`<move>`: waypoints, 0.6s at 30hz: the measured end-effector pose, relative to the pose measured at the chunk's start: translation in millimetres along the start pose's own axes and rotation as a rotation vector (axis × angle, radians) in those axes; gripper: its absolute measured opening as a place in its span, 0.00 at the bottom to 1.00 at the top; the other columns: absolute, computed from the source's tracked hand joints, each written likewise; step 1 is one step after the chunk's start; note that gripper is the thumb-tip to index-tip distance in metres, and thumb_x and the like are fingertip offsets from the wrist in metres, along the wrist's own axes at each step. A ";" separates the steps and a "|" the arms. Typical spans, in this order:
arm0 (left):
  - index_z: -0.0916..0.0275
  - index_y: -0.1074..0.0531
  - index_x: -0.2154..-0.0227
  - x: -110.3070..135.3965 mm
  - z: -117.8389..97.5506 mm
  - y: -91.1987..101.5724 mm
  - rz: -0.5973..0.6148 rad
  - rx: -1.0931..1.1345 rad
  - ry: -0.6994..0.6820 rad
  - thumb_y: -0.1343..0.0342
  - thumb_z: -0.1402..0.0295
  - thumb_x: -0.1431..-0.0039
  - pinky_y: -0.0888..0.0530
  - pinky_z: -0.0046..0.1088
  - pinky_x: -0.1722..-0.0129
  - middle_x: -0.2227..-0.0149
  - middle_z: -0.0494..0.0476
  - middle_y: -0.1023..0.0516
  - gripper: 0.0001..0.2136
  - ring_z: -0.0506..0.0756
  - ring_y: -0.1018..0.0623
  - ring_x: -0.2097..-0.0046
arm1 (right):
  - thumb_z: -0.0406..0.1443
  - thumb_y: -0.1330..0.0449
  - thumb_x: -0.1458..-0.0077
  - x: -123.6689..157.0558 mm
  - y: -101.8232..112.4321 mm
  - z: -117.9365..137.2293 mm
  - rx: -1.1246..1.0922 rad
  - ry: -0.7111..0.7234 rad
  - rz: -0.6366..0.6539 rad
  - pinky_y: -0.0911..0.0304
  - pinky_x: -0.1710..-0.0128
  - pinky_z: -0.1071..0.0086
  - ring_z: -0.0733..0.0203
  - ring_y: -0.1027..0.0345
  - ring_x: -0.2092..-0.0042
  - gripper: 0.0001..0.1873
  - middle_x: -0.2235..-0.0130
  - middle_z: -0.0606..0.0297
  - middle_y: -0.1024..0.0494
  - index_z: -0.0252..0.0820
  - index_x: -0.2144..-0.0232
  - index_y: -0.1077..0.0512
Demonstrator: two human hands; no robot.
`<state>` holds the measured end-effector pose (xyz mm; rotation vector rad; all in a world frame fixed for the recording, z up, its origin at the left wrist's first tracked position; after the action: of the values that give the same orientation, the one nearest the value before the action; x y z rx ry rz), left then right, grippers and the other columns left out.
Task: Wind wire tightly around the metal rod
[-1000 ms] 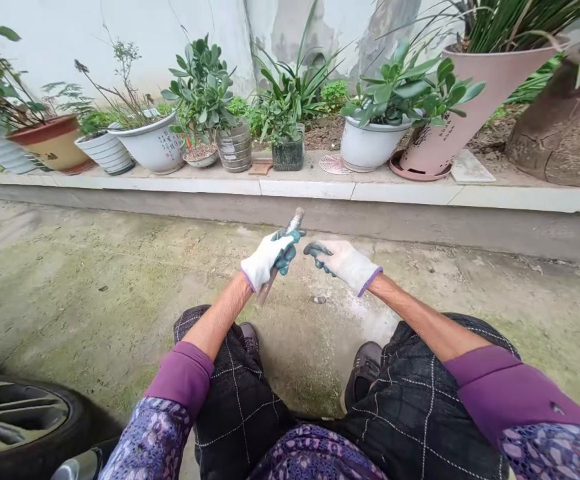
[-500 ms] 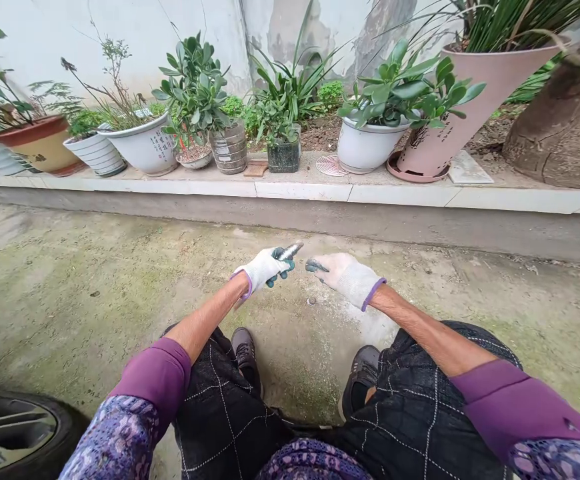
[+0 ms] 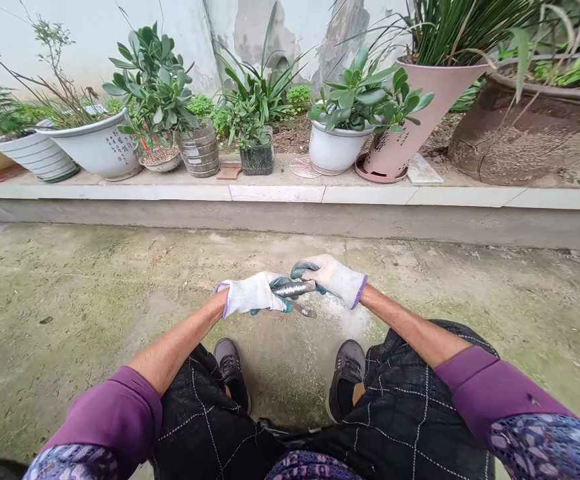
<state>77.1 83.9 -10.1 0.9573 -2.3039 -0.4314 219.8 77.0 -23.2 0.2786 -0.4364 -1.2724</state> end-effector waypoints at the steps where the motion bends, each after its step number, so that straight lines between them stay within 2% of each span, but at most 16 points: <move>1: 0.64 0.19 0.67 -1.3 -3.9 -0.2 0.030 0.009 -0.012 0.29 0.67 0.61 0.41 0.21 0.84 0.82 0.47 0.28 0.14 0.47 0.35 0.81 | 0.39 0.43 0.51 1.5 2.2 -0.1 -0.067 -0.038 -0.022 0.43 0.79 0.73 0.65 0.36 0.76 0.13 0.74 0.66 0.24 0.39 0.68 0.22; 3: 0.63 0.19 0.62 -3.5 -12.6 0.1 0.079 0.027 -0.044 0.31 0.65 0.56 0.41 0.20 0.84 0.80 0.46 0.29 0.16 0.46 0.36 0.81 | 0.38 0.43 0.53 3.5 5.3 4.5 -0.185 -0.081 -0.058 0.46 0.83 0.74 0.67 0.39 0.79 0.10 0.77 0.68 0.27 0.40 0.71 0.25; 6: 0.61 0.20 0.57 -4.3 -24.1 6.6 0.078 0.097 -0.095 0.34 0.62 0.51 0.40 0.20 0.85 0.78 0.45 0.32 0.17 0.46 0.37 0.80 | 0.36 0.43 0.51 3.8 9.4 14.2 -0.251 -0.098 -0.120 0.43 0.82 0.74 0.68 0.38 0.80 0.06 0.77 0.68 0.27 0.40 0.73 0.27; 10: 0.62 0.23 0.65 -5.5 -18.3 21.8 -0.045 0.174 -0.055 0.36 0.64 0.51 0.41 0.20 0.85 0.79 0.45 0.35 0.11 0.45 0.39 0.81 | 0.32 0.42 0.44 3.5 9.8 21.8 -0.033 -0.091 -0.157 0.41 0.78 0.74 0.68 0.35 0.76 0.07 0.73 0.67 0.23 0.39 0.67 0.23; 12: 0.61 0.25 0.69 -9.6 -10.6 27.2 -0.099 0.137 -0.034 0.36 0.64 0.50 0.42 0.21 0.85 0.79 0.45 0.35 0.08 0.45 0.39 0.81 | 0.33 0.41 0.41 3.8 4.9 32.6 0.172 0.020 -0.131 0.41 0.72 0.73 0.67 0.34 0.73 0.08 0.71 0.66 0.22 0.39 0.67 0.22; 15: 0.61 0.23 0.64 -21.0 -0.6 34.0 -0.175 -0.083 -0.025 0.37 0.65 0.47 0.40 0.23 0.83 0.78 0.47 0.32 0.08 0.48 0.37 0.81 | 0.35 0.42 0.37 6.9 -6.2 42.5 0.403 0.115 -0.074 0.42 0.67 0.71 0.64 0.32 0.68 0.11 0.69 0.63 0.20 0.38 0.68 0.22; 16: 0.61 0.23 0.64 -24.9 -0.7 36.3 -0.211 -0.200 -0.049 0.37 0.65 0.46 0.38 0.23 0.80 0.77 0.49 0.30 0.08 0.49 0.34 0.79 | 0.35 0.42 0.37 8.1 -9.7 44.3 0.438 0.122 -0.050 0.42 0.65 0.70 0.63 0.31 0.67 0.10 0.67 0.62 0.19 0.38 0.67 0.21; 18: 0.61 0.23 0.64 -33.2 0.6 30.6 -0.196 -0.511 -0.069 0.39 0.66 0.42 0.32 0.25 0.72 0.73 0.54 0.24 0.06 0.52 0.26 0.72 | 0.34 0.42 0.38 9.8 -14.4 46.9 0.495 0.110 -0.014 0.42 0.65 0.70 0.62 0.30 0.65 0.10 0.64 0.61 0.18 0.38 0.64 0.20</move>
<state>79.1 129.0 -8.7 0.9131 -2.0084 -1.0880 188.0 65.4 13.7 0.7663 -0.6537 -1.1421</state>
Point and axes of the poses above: each hand's wrist, its own x-axis away from the middle knuckle, its own y-axis out of the back of the hand, z = x × y, the point moved 9 cm from there along -x, towards the middle knuckle
